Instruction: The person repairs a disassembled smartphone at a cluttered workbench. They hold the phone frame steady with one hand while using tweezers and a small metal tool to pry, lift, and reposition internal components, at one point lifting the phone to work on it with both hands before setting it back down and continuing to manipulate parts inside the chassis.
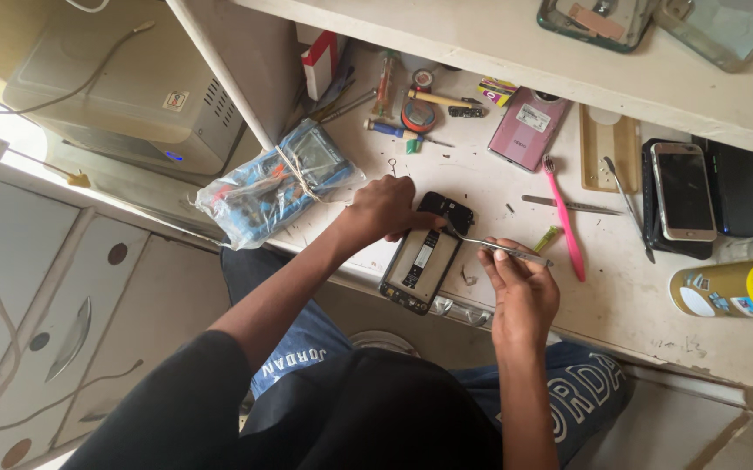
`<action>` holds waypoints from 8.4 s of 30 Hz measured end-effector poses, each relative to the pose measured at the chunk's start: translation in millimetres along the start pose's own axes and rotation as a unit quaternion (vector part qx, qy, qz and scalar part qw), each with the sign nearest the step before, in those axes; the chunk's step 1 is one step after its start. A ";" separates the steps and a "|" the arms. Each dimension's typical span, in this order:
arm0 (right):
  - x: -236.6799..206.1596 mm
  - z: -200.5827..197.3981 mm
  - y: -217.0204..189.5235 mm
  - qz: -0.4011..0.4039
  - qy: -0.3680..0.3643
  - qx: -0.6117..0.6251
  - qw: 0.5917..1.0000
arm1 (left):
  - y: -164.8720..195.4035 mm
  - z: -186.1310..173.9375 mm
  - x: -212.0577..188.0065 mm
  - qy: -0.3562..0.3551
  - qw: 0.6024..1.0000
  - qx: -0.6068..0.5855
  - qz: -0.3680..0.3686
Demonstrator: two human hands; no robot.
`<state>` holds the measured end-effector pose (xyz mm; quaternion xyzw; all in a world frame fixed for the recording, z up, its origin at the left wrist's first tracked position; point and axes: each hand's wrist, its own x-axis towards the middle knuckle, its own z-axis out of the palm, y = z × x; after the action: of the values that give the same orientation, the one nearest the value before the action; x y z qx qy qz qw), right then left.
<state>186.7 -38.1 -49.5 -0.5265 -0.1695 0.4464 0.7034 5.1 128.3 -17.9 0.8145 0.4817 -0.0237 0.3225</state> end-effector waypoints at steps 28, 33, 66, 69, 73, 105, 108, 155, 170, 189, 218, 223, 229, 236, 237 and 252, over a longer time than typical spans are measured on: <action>-19.3 23.4 12.7 -0.119 -0.007 -0.103 0.988 | 45.5 -6.4 24.5 -0.129 0.983 0.110 -0.065; -24.6 29.4 5.6 -0.139 0.003 -0.149 0.979 | 54.0 -18.1 21.3 -0.190 0.973 0.075 -0.105; -33.3 33.4 -1.3 -0.193 -0.017 -0.219 0.956 | 50.5 -17.6 18.9 -0.168 0.979 0.073 -0.087; -34.1 35.2 0.1 -0.205 -0.030 -0.226 0.952 | 47.7 -17.1 16.2 -0.150 0.985 0.051 -0.068; -33.9 38.6 3.5 -0.211 -0.041 -0.213 0.953 | 48.4 -17.8 15.6 -0.151 0.984 0.049 -0.083; -33.8 36.5 -1.3 -0.168 -0.015 -0.208 0.964 | 41.9 -14.9 17.9 -0.155 0.984 0.058 -0.059; -33.9 38.3 -1.3 -0.176 -0.019 -0.205 0.963 | 40.0 -14.0 18.4 -0.148 0.986 0.055 -0.061; 66.7 110.0 -43.8 -0.320 -0.334 -0.413 0.784 | 15.6 79.4 -24.9 0.307 0.949 -0.049 -0.057; 82.8 113.9 -19.7 -0.313 -0.299 -0.410 0.803 | 5.6 77.8 -26.1 0.316 0.948 -0.029 -0.036; 100.4 116.3 -14.7 0.044 -0.264 -0.132 0.954 | 8.5 71.6 -24.7 0.253 0.964 -0.019 -0.075; 104.9 92.7 -14.8 0.095 -0.298 -0.130 0.941 | 10.7 72.1 -28.6 0.288 0.956 -0.034 -0.044; 105.6 93.3 -15.9 0.102 -0.299 -0.113 0.942 | 9.9 72.8 -28.1 0.287 0.956 -0.034 -0.044; 109.6 92.9 -18.6 0.072 -0.344 -0.113 0.929 | 8.3 75.8 -25.8 0.296 0.954 -0.031 -0.037; 108.7 95.4 -15.9 -0.024 -0.372 -0.156 0.915 | 10.3 75.3 -26.6 0.283 0.957 -0.030 -0.047; 109.4 95.9 -15.4 -0.024 -0.372 -0.152 0.915 | 10.9 74.6 -26.4 0.283 0.957 -0.032 -0.049; 115.7 86.7 -16.5 0.018 -0.378 -0.128 0.917 | 11.1 76.6 -26.5 0.288 0.956 -0.031 -0.048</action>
<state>195.6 105.6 -28.0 -0.4071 -0.4687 0.5990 0.5058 20.6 62.3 -63.7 0.7521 0.5934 0.2115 0.1936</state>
